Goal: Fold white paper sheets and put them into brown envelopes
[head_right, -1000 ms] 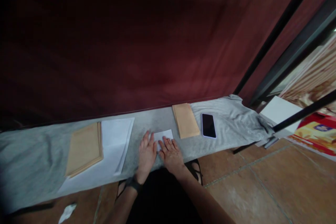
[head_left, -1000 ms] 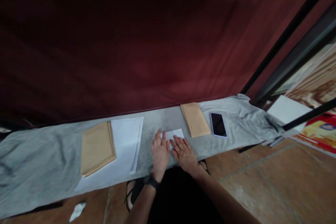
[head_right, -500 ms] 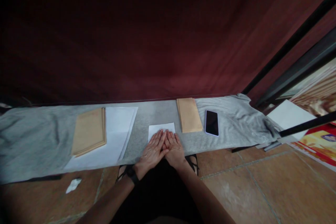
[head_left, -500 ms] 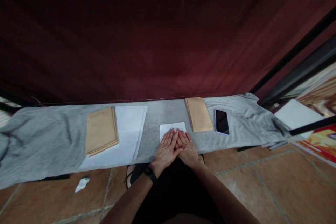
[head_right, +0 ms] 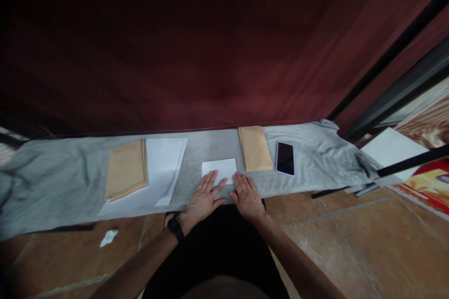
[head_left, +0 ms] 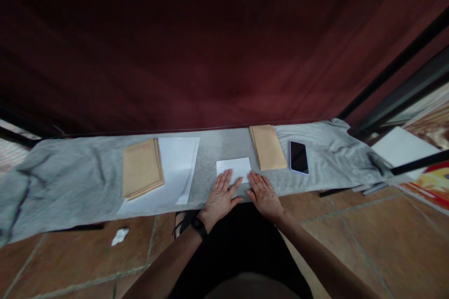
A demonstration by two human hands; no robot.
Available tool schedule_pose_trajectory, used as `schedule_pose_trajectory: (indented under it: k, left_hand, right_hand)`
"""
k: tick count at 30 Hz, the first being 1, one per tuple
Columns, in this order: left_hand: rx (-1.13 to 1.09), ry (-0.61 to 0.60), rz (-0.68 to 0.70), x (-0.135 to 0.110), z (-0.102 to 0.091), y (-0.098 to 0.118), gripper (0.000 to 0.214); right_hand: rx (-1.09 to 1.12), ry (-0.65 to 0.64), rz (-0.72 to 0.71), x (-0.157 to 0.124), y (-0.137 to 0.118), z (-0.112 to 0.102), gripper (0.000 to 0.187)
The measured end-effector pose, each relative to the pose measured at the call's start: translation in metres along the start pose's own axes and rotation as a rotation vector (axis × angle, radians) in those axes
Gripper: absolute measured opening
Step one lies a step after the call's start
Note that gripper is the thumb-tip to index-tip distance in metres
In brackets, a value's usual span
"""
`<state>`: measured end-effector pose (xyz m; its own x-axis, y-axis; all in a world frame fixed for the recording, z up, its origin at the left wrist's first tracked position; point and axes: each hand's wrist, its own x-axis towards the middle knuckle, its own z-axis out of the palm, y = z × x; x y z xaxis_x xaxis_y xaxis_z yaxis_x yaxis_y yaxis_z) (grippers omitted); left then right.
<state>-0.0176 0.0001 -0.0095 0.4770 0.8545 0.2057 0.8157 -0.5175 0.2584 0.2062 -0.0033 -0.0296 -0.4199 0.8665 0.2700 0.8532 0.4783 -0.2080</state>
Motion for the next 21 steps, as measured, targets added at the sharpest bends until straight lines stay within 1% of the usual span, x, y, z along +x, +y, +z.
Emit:
schedule_pose_trajectory:
  k: [3, 5, 7, 10, 13, 18, 21]
  left_hand:
    - [0.017, -0.004, -0.001, 0.001, 0.0, 0.0, 0.071]
    - [0.026, -0.007, -0.001, 0.001, -0.001, 0.001, 0.071]
    - [0.033, -0.007, 0.003, 0.002, -0.001, 0.001, 0.07]
    - [0.046, 0.006, -0.009, 0.001, 0.001, 0.001, 0.064]
    - [0.036, 0.04, -0.085, -0.005, 0.006, -0.004, 0.061]
    - [-0.01, 0.128, -0.216, -0.018, 0.01, -0.018, 0.065]
    - [-0.003, 0.145, -0.293, -0.018, 0.009, -0.023, 0.06]
  right_hand:
    - [0.014, -0.007, 0.007, 0.004, 0.001, -0.007, 0.054]
    - [0.025, -0.004, 0.02, 0.012, -0.004, -0.009, 0.051]
    - [0.038, 0.004, 0.025, 0.021, -0.012, -0.009, 0.05]
    - [0.049, 0.013, -0.003, 0.031, -0.025, -0.002, 0.05]
    - [0.027, 0.042, 0.011, 0.032, -0.03, 0.007, 0.051]
    - [-0.032, 0.11, 0.055, 0.028, -0.024, 0.016, 0.058]
    - [-0.056, 0.139, 0.069, 0.027, -0.021, 0.021, 0.059]
